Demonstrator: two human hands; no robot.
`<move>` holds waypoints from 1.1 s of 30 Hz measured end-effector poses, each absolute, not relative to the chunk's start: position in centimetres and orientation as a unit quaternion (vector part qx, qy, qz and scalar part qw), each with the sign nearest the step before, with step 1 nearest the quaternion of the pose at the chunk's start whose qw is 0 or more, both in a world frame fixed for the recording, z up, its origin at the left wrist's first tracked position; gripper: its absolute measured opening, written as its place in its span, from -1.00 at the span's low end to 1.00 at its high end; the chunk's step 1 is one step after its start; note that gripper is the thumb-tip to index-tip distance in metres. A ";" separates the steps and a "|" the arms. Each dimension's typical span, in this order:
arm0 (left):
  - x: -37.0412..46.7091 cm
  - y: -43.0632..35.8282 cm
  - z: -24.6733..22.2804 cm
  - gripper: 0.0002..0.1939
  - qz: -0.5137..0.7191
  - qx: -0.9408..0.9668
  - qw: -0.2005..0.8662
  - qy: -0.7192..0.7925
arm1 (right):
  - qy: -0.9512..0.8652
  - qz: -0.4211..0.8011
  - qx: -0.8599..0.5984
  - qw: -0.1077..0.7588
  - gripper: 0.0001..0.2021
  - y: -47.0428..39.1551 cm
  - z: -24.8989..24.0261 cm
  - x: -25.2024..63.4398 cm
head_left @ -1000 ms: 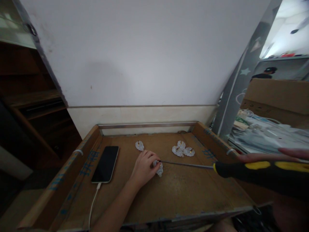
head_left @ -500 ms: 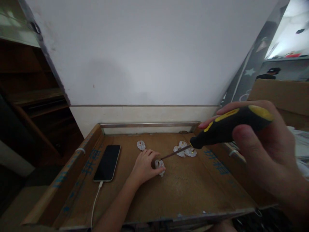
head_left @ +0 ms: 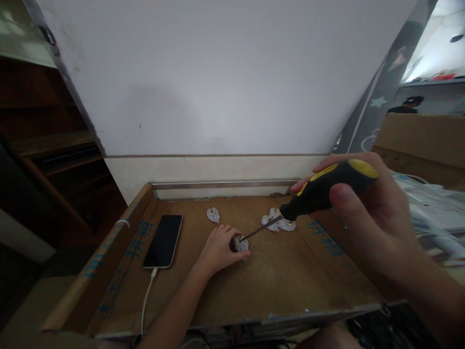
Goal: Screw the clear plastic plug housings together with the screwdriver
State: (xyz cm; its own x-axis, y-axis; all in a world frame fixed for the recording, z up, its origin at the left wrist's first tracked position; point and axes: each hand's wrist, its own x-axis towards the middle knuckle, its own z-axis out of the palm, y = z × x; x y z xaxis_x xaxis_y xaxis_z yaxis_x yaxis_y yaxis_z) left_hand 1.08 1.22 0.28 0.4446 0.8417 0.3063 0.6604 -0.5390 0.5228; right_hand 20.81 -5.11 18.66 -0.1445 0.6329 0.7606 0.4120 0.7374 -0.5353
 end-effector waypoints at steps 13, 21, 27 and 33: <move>1.2 1.2 0.2 -0.59 0.272 0.835 0.169 0.447 | -0.761 0.094 -0.376 0.521 -0.79 -4.8 18.4 20.2; 1.1 1.2 0.2 -0.58 0.272 0.833 0.183 0.446 | -0.720 0.257 -0.323 0.558 -0.74 -2.9 19.7 18.8; 1.2 1.2 0.1 -0.61 0.291 0.827 0.202 0.436 | -0.643 0.418 -0.291 0.572 -0.73 0.3 20.8 18.3; 1.4 1.3 -0.2 -0.63 0.289 0.820 0.223 0.441 | -0.716 0.356 -0.260 0.541 -0.79 0.4 20.9 17.4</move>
